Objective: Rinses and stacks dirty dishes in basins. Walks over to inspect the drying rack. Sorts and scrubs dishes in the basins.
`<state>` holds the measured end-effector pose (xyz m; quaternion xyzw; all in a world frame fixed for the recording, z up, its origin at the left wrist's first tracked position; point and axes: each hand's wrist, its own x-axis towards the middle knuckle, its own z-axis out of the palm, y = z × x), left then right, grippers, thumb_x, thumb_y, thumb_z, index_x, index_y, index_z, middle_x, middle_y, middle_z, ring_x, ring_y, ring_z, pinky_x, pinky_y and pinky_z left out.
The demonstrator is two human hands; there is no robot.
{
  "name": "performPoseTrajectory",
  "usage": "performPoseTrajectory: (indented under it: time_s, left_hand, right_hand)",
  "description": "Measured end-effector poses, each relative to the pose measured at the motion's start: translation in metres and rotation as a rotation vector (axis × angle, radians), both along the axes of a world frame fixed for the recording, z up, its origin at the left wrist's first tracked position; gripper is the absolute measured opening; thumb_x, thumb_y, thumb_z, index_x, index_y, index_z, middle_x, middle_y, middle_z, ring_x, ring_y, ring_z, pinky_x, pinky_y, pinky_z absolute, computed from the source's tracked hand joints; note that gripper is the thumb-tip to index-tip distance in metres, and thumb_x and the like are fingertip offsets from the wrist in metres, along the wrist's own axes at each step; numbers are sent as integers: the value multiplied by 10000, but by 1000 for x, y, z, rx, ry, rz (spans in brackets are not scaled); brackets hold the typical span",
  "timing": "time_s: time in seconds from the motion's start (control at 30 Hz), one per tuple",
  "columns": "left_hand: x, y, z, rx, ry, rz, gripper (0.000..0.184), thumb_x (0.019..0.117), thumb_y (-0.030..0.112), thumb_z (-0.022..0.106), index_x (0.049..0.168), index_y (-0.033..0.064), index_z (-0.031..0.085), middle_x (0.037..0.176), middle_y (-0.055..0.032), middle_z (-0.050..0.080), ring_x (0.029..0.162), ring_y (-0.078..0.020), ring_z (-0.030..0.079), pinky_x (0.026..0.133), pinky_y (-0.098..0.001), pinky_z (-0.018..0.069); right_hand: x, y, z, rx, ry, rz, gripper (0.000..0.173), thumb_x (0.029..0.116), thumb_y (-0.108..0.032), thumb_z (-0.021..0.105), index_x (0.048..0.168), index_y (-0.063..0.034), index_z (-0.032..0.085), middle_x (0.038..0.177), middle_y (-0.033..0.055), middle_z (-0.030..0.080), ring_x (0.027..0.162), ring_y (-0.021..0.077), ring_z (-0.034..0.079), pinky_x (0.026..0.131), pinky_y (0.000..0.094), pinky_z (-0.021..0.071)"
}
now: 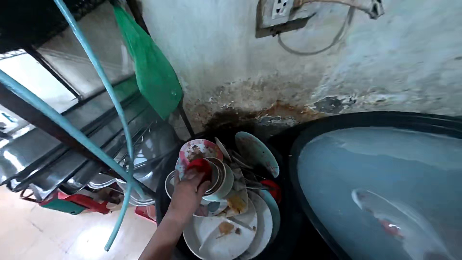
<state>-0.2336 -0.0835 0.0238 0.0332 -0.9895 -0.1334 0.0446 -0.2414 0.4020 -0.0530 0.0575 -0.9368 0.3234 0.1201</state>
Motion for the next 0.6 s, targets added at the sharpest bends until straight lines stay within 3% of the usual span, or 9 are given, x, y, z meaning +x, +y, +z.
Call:
performPoseTrajectory:
  time_s: [0.03, 0.1, 0.17, 0.23, 0.27, 0.33, 0.4, 0.47, 0.6]
  left_hand:
    - [-1, 5, 0, -18, 74, -36, 422, 1044, 404, 539, 1287, 111, 723, 1352, -74, 682, 1406, -289, 518, 1220, -694, 134]
    - [-5, 24, -2, -1, 277, -169, 348, 1013, 333, 598, 1198, 86, 759, 1297, -97, 704, 1363, -322, 554, 1186, -701, 237]
    - [-10, 57, -3, 36, 318, -301, 274, 1010, 219, 596, 1183, 90, 765, 1279, -91, 714, 1316, -304, 596, 1163, -596, 373]
    - [-18, 98, -3, 135, 117, -377, 288, 1032, 130, 535, 1229, 82, 740, 1310, -97, 697, 1300, -261, 611, 1138, -452, 455]
    - [-25, 119, -5, 187, -66, -373, 318, 1053, 129, 493, 1276, 80, 715, 1343, -116, 673, 1303, -264, 605, 1122, -439, 466]
    - [-47, 160, -21, 133, -426, -317, 363, 1080, 171, 442, 1378, 105, 638, 1422, -147, 601, 1317, -320, 580, 1083, -518, 484]
    - [-67, 193, -46, 92, -610, -208, 371, 1071, 205, 460, 1388, 80, 607, 1406, -191, 589, 1267, -389, 599, 1003, -601, 517]
    - [-82, 214, -62, 124, -675, -60, 394, 1075, 275, 456, 1355, 39, 602, 1356, -208, 624, 1223, -398, 628, 971, -607, 526]
    - [-96, 224, -69, 201, -723, 83, 404, 1086, 294, 428, 1350, 49, 612, 1362, -196, 629, 1228, -392, 626, 968, -618, 514]
  right_hand:
    - [1, 4, -6, -29, -28, 7, 551, 931, 91, 459, 1476, 144, 394, 1507, 371, 414, 1416, 460, 440, 1198, 485, 355]
    - [7, -1, -2, -251, -167, -88, 676, 881, 131, 449, 1529, 162, 261, 1568, 377, 308, 1478, 406, 361, 1228, 422, 305]
    - [5, -3, -8, -587, -320, -332, 833, 828, 168, 470, 1587, 70, 141, 1577, 268, 337, 1398, 208, 461, 1126, 310, 430]
    - [-1, 0, -14, -838, -457, -512, 906, 779, 166, 498, 1579, -54, 135, 1378, 146, 464, 1092, 130, 604, 830, 343, 579]
    - [-3, 2, -14, -916, -504, -524, 887, 750, 151, 510, 1539, -76, 177, 1247, 95, 497, 976, 118, 624, 731, 360, 590]
    - [-3, -2, -4, -1036, -556, -492, 812, 741, 136, 509, 1471, -91, 234, 1104, 45, 525, 856, 112, 641, 643, 370, 598]
    - [-5, -17, 16, -1095, -591, -477, 697, 771, 140, 489, 1396, -99, 296, 1023, 31, 551, 766, 115, 653, 590, 371, 601]
    - [-9, -31, 31, -1113, -601, -444, 637, 782, 142, 477, 1356, -86, 322, 965, 25, 558, 705, 110, 642, 572, 356, 596]
    - [-20, -64, 56, -1126, -580, -379, 709, 764, 194, 467, 1398, -64, 286, 912, 26, 558, 617, 82, 625, 511, 291, 569]
